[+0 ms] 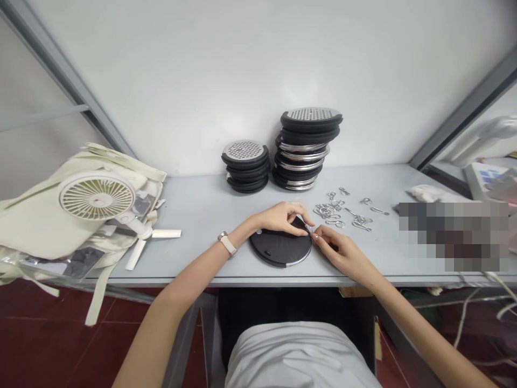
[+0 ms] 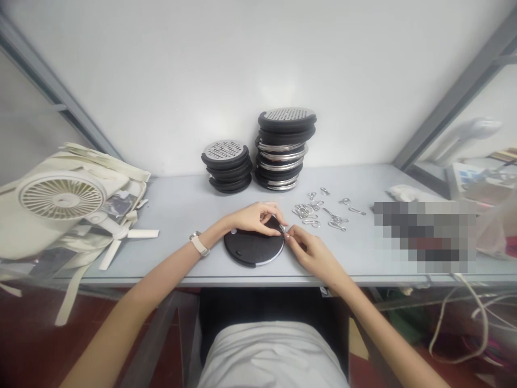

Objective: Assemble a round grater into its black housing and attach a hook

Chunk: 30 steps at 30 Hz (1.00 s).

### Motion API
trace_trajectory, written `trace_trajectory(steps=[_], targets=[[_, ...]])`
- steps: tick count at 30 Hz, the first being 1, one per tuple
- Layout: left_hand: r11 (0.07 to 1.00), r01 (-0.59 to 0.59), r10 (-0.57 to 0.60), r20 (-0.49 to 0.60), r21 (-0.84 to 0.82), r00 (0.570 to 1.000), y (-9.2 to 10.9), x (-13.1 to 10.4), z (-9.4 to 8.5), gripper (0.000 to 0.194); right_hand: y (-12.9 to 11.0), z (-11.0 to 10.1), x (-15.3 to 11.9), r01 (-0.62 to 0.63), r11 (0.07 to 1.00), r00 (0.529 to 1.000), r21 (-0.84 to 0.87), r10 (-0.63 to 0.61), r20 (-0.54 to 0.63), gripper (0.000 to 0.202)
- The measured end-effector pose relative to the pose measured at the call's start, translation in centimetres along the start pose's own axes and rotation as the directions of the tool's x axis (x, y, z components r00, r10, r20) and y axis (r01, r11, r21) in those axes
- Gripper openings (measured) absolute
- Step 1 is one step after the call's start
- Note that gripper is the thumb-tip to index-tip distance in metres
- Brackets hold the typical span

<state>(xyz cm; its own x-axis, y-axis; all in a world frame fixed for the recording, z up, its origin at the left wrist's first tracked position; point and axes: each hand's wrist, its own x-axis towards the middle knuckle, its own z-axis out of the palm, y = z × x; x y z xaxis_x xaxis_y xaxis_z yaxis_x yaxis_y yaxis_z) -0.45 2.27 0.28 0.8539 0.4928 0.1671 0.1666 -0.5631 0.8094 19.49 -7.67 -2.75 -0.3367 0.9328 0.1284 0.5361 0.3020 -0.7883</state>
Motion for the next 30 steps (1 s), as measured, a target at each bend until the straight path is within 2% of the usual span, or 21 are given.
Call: trace_trajectory(steps=[6, 30], targets=[[0.999, -0.032, 0.032, 0.013, -0.014, 0.999, 0.07, -0.04, -0.08, 0.028, 0.05, -0.05, -0.02, 0.001, 1.000, 1.000, 0.004, -0.001, 0.015, 0.027], [0.998, 0.012, -0.011, 0.017, -0.065, 1.000, 0.15, -0.03, -0.09, 0.036, -0.02, -0.05, -0.13, 0.003, 1.000, 1.000, 0.019, -0.003, -0.003, 0.026]])
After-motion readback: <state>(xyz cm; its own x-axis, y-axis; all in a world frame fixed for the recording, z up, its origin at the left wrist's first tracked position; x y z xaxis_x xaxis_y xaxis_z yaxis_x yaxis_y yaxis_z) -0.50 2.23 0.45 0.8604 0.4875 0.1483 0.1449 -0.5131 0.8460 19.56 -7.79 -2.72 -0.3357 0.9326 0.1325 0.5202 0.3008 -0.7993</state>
